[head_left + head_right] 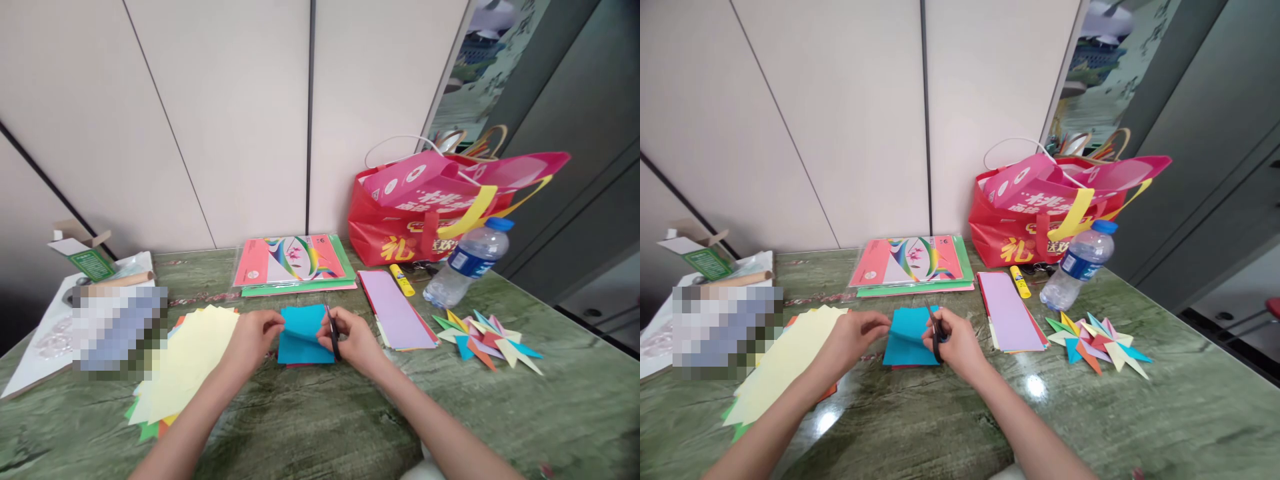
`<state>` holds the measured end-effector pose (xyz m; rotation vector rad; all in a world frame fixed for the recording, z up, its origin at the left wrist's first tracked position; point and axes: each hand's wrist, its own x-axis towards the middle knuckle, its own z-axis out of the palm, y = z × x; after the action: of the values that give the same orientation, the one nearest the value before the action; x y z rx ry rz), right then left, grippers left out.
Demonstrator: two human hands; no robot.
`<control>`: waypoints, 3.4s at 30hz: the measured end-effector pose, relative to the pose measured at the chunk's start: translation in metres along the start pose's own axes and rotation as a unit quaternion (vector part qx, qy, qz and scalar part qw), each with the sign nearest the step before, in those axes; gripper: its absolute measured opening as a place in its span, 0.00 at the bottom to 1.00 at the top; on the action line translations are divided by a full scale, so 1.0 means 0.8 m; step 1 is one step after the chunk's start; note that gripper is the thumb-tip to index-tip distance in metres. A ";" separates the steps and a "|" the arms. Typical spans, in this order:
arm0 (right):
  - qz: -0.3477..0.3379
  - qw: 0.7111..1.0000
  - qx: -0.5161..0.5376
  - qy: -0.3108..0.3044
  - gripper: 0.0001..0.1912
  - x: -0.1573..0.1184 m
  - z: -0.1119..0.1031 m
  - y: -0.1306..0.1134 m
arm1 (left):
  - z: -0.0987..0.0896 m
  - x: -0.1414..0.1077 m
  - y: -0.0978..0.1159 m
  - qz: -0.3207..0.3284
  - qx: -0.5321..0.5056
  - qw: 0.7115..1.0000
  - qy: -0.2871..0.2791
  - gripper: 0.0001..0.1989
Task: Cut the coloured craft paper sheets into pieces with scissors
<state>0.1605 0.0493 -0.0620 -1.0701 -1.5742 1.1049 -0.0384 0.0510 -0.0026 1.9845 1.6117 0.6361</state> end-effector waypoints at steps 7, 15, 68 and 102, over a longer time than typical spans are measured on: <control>0.024 0.997 -0.009 -0.074 0.14 -0.003 -0.005 0.002 | 0.007 0.002 -0.011 0.037 0.056 0.997 -0.045 0.09; 0.026 0.999 -0.003 0.037 0.11 0.004 -0.014 0.006 | 0.018 -0.001 -0.019 0.133 0.121 0.973 -0.145 0.14; 0.167 0.826 0.465 0.270 0.19 -0.010 0.012 -0.036 | 0.025 -0.044 0.048 0.124 -0.142 0.969 -0.163 0.24; 0.162 0.924 0.280 -0.202 0.21 -0.020 0.059 -0.086 | -0.007 -0.011 0.048 -0.241 -0.609 0.738 0.160 0.06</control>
<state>0.1083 0.0103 -0.0077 -0.7467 -1.2638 1.9611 -0.0146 0.0359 0.0258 0.4781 1.1888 1.3715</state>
